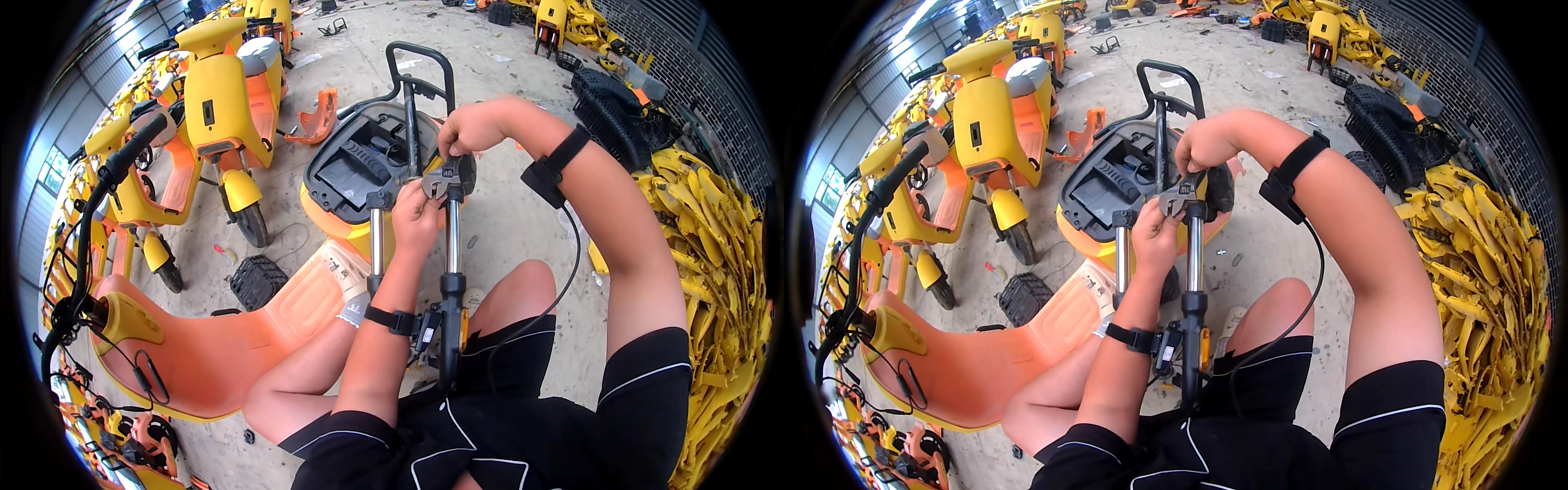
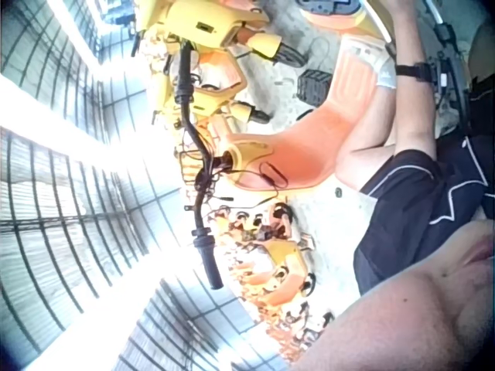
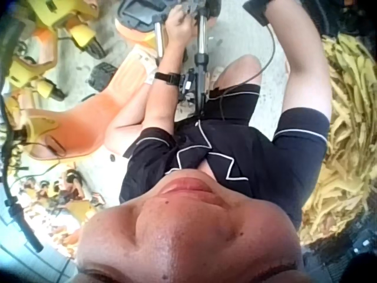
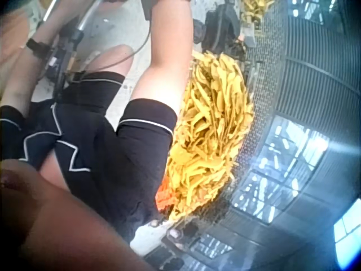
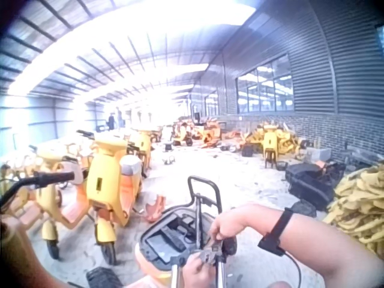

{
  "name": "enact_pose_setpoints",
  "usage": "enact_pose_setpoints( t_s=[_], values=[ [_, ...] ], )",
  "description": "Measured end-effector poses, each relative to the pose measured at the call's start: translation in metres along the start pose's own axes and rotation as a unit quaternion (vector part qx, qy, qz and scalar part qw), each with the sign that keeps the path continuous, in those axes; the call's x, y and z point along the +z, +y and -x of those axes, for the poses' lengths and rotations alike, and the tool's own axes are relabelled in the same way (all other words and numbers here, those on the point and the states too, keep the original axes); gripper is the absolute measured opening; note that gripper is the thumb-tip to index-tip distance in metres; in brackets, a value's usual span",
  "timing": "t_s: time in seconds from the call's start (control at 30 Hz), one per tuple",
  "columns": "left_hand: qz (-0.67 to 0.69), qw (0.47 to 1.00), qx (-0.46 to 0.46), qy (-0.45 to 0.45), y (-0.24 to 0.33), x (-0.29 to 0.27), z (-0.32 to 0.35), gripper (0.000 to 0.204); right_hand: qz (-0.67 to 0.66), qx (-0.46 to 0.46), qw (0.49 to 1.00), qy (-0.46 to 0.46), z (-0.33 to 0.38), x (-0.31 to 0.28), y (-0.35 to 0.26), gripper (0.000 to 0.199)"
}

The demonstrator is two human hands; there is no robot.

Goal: The person sits on the floor in a workshop and uses a wrench to tighten bolts on the handlebar stem of a yellow electric scooter. They adjust the handlebars and then pick up a silver seat cover from the floor.

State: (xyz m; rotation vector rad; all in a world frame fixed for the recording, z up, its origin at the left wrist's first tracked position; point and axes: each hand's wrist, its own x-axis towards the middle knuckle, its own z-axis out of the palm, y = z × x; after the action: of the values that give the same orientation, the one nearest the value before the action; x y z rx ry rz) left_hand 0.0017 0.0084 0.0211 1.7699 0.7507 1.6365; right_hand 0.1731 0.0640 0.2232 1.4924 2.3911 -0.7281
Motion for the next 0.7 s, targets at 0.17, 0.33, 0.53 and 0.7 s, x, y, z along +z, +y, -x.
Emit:
enact_pose_setpoints(
  t_s=[0.17, 0.33, 0.53, 0.7],
  values=[
    [0.012, 1.000, -0.013, 0.001, 0.003, -0.001, 0.002, 0.019, -0.029, 0.005, 0.998, 0.052, 0.022, 0.021, 0.008, 0.025],
    [0.014, 1.000, -0.010, 0.004, 0.003, -0.002, 0.001, 0.018, 0.101, -0.071, 0.980, 0.153, 0.045, 0.043, 0.011, 0.039],
    [0.027, 0.999, -0.017, 0.004, -0.001, -0.001, 0.001, 0.016, 0.117, -0.091, 0.967, 0.208, 0.048, 0.055, 0.013, 0.036],
    [0.023, 1.000, -0.013, 0.012, -0.003, 0.000, 0.001, 0.016, 0.122, -0.088, 0.947, 0.282, 0.047, 0.070, 0.014, 0.031]
  ],
)
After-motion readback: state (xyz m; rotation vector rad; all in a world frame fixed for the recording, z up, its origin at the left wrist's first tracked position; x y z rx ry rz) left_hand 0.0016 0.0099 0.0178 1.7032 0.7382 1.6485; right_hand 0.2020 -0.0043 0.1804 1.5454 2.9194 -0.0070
